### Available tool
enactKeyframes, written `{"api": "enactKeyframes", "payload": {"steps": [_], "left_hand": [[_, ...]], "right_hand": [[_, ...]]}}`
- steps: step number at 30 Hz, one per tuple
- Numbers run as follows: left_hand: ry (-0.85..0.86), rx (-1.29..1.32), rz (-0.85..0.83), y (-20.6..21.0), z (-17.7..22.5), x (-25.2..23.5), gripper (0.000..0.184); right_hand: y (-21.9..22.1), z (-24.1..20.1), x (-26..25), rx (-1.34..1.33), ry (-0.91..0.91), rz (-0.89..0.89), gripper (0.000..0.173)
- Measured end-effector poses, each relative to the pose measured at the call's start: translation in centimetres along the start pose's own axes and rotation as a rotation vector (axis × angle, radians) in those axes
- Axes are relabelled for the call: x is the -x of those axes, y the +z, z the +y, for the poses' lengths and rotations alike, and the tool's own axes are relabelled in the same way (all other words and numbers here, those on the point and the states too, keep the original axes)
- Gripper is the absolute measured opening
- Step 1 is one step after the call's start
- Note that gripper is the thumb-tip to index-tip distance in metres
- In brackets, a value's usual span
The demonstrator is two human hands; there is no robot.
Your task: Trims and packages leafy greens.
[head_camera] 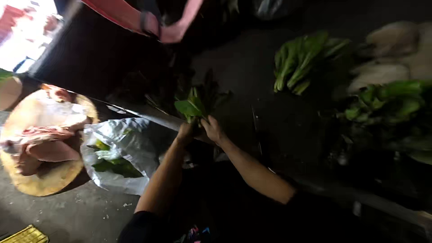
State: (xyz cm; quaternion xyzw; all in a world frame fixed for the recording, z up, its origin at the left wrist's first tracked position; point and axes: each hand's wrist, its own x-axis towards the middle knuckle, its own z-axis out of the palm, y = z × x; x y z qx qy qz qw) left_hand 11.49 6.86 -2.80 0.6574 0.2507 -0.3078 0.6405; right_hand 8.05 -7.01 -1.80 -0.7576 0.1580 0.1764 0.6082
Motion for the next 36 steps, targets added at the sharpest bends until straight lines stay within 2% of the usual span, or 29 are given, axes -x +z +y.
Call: {"api": "enactKeyframes", "payload": {"steps": [4,7,10,12,16,18,20,22,25,27,30,33,36], "left_hand": [[-0.004,0.104,-0.039,-0.6,-1.8,-1.3,0.044],[-0.016,0.102,-0.083,-0.3,-2.1,-1.4,0.044],[-0.066,0.083,-0.061,0.3,-1.9,-1.4,0.072],[-0.096,0.089,-0.055,0.6,-1.3,-0.9,0.081],[-0.051,0.067,-0.130,0.7,-0.8,-0.5,0.059],[-0.055,0.084,-0.150,0.6,-0.4,-0.1,0.053],[-0.088,0.141,-0.099,0.5,0.2,0.6,0.049],[-0.115,0.257,-0.114,-0.3,0.5,0.5,0.049],[-0.129,0.356,-0.157,-1.7,0.2,0.6,0.042],[-0.091,0.352,-0.234,-2.5,-0.3,1.8,0.035],[-0.019,0.215,-0.385,-3.2,-1.6,4.0,0.033],[0.001,-0.095,-0.382,-2.1,-2.3,6.0,0.026],[0.050,-0.416,-0.443,-1.9,-2.1,6.1,0.033]], "right_hand": [[-1.1,1.3,-0.1,-0.276,0.075,-0.089,0.044],[-1.3,1.7,0.0,-0.271,0.064,-0.076,0.050],[-0.6,1.4,-0.3,-0.035,0.091,-0.059,0.054],[0.3,1.2,-0.7,0.168,0.122,-0.065,0.052],[2.0,-1.4,-0.5,0.556,0.186,-0.185,0.051],[2.2,-2.7,-0.2,0.648,0.176,-0.258,0.056],[1.6,-2.7,-0.1,0.575,0.080,-0.266,0.061],[0.6,-2.0,-0.2,0.340,-0.019,-0.249,0.074],[-0.5,-0.3,-0.3,-0.095,0.040,-0.161,0.058],[-0.9,0.4,-0.2,-0.221,0.117,-0.167,0.051],[-0.7,0.1,0.9,-0.133,0.151,-0.325,0.056],[0.1,-0.8,2.3,0.072,0.190,-0.423,0.065],[0.3,0.0,2.6,0.011,0.212,-0.437,0.059]]}}
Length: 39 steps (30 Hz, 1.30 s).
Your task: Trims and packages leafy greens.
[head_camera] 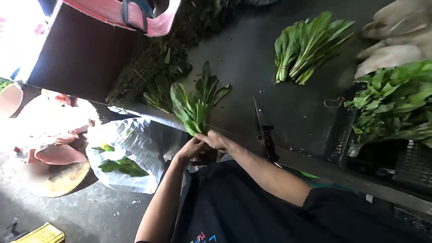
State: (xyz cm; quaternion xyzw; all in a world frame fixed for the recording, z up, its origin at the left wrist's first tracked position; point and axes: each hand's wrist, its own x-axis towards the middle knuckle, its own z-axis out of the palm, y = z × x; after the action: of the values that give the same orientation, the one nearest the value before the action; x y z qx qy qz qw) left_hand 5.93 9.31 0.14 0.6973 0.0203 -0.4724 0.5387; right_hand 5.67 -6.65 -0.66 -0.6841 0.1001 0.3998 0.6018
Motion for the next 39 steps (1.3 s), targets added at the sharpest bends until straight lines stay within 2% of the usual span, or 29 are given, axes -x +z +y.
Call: {"api": "enactKeyframes", "payload": {"steps": [3,5,7,9,11,13,15,17,19,20,23,26,27,29,32,34,36,39], "left_hand": [[0.064,-0.350,-0.044,-0.6,-0.3,-0.3,0.055],[-0.038,-0.642,-0.028,-0.8,0.2,0.2,0.068],[-0.196,-0.857,-0.005,-0.6,1.3,1.9,0.061],[-0.222,-0.939,0.055,-0.2,2.5,4.8,0.050],[-0.044,-0.935,0.244,0.0,2.7,7.9,0.038],[0.259,-0.947,0.405,-0.1,2.0,9.8,0.041],[0.489,-1.004,0.369,-1.0,1.0,10.4,0.063],[0.583,-1.169,0.300,-2.2,-0.5,10.6,0.085],[0.624,-1.296,0.333,-3.6,-3.0,10.8,0.099],[0.622,-1.327,0.365,-4.3,-4.3,11.2,0.099],[0.611,-1.272,0.443,-6.6,-8.3,12.4,0.080],[0.514,-1.012,0.479,-8.1,-11.0,14.5,0.040],[0.467,-0.881,0.499,-8.5,-11.9,15.4,0.037],[0.355,-0.568,0.511,-9.6,-13.0,17.2,0.036],[0.311,-0.287,0.555,-10.4,-14.6,19.3,0.037],[0.325,-0.210,0.578,-10.9,-15.1,20.6,0.036],[0.340,-0.149,0.617,-11.3,-15.3,21.5,0.035],[0.352,-0.085,0.680,-10.7,-15.7,21.5,0.046]], "right_hand": [[0.0,0.7,-0.1,-0.021,0.023,0.011,0.057],[0.1,1.1,-0.5,-0.016,0.019,0.010,0.055],[0.5,1.2,-0.6,0.007,0.038,-0.003,0.052],[1.3,0.7,-0.1,-0.029,0.053,-0.035,0.047],[2.0,0.1,0.6,-0.077,0.057,-0.058,0.040],[2.8,-0.4,1.2,0.001,0.044,-0.056,0.035],[3.9,-1.7,1.7,0.267,0.011,-0.064,0.032],[5.5,-3.5,2.6,0.591,-0.022,-0.121,0.030],[7.7,-5.1,3.4,0.794,0.022,-0.210,0.037],[8.9,-5.4,3.6,0.815,0.029,-0.219,0.040],[12.3,-5.6,4.0,0.698,0.025,-0.189,0.046],[14.2,-5.0,5.5,0.256,-0.016,-0.207,0.049],[14.2,-4.6,6.5,0.145,-0.044,-0.196,0.051],[13.0,-3.3,7.9,0.029,-0.115,-0.092,0.059],[9.4,-0.4,9.6,0.024,-0.116,0.276,0.054],[6.1,2.4,10.3,0.178,-0.062,0.590,0.047],[2.5,5.3,11.1,0.367,0.024,0.826,0.048],[-1.1,8.5,13.3,0.538,0.063,1.012,0.050]]}}
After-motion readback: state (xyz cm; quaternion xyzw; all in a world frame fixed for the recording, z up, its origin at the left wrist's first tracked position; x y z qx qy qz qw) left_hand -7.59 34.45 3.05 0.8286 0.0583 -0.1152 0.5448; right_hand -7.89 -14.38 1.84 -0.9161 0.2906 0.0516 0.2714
